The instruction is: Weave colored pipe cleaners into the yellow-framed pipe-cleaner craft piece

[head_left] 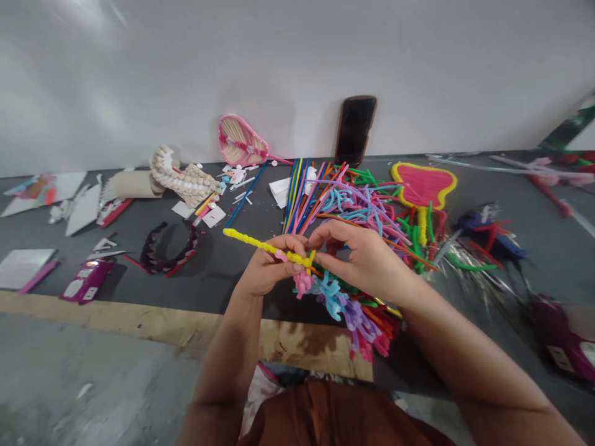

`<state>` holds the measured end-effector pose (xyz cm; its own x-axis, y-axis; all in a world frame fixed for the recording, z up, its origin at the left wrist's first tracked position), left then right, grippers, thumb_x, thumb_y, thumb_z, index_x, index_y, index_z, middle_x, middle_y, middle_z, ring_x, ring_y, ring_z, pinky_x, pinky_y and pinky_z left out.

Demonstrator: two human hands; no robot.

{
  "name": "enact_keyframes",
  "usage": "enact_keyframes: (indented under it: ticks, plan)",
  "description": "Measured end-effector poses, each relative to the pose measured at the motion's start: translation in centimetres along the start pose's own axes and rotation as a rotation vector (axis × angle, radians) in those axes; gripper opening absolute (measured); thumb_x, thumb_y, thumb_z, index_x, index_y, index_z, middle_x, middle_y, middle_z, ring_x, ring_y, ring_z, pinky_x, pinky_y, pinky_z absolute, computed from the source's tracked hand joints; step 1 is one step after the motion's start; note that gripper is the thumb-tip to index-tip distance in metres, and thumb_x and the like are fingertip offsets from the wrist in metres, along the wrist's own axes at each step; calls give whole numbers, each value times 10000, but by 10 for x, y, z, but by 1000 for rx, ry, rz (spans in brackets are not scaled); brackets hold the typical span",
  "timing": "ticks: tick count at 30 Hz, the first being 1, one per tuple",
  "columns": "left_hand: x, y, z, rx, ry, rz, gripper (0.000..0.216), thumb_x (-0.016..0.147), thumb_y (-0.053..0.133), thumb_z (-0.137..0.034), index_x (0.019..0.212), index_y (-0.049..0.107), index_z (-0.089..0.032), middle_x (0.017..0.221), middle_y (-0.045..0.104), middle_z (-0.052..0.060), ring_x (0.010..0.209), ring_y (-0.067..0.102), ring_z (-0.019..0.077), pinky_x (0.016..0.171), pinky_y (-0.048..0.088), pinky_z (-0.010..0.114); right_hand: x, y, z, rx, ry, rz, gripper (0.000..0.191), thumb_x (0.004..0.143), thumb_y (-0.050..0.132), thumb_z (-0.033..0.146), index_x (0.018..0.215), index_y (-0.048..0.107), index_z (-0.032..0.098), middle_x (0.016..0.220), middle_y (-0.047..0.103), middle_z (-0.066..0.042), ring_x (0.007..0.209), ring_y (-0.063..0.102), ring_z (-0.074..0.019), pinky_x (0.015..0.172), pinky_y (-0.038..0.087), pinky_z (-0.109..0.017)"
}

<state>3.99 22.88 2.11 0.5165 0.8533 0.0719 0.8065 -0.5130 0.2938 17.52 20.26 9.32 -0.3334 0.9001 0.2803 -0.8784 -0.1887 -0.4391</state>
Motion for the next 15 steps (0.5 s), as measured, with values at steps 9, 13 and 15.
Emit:
enact_keyframes:
  ticks: [9, 13, 15]
  plan:
    - [4, 7, -3, -86, -14, 10, 202, 670, 832, -224, 791, 690, -147, 894, 629, 56, 775, 609, 140, 679, 495, 243, -18, 0, 38, -617, -261, 3, 154, 915, 601, 267, 790, 646, 191, 741, 694, -22, 724, 613, -173, 693, 400, -310]
    - [3, 7, -3, -61, -15, -6, 220, 650, 844, -214, 794, 692, -148, 936, 639, 59, 758, 605, 126, 680, 490, 236, -21, 8, 43, -807, -273, -52, 218, 906, 599, 293, 722, 651, 189, 691, 684, -21, 676, 588, -181, 670, 343, -341]
    - [2, 6, -3, -46, -16, -14, 226, 640, 851, -214, 792, 695, -153, 937, 643, 56, 760, 602, 125, 692, 490, 242, -22, 10, 44, -845, -279, -61, 203, 895, 597, 267, 714, 649, 192, 674, 674, -17, 664, 573, -180, 668, 328, -348]
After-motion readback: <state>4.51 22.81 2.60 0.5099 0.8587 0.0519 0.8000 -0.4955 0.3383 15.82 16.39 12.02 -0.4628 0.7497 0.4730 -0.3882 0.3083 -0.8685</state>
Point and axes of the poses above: each hand's wrist, its own x-axis towards the middle knuckle, its own y-axis out of the palm, z = x × y, the point moved 8 cm from there along x, towards the middle knuckle
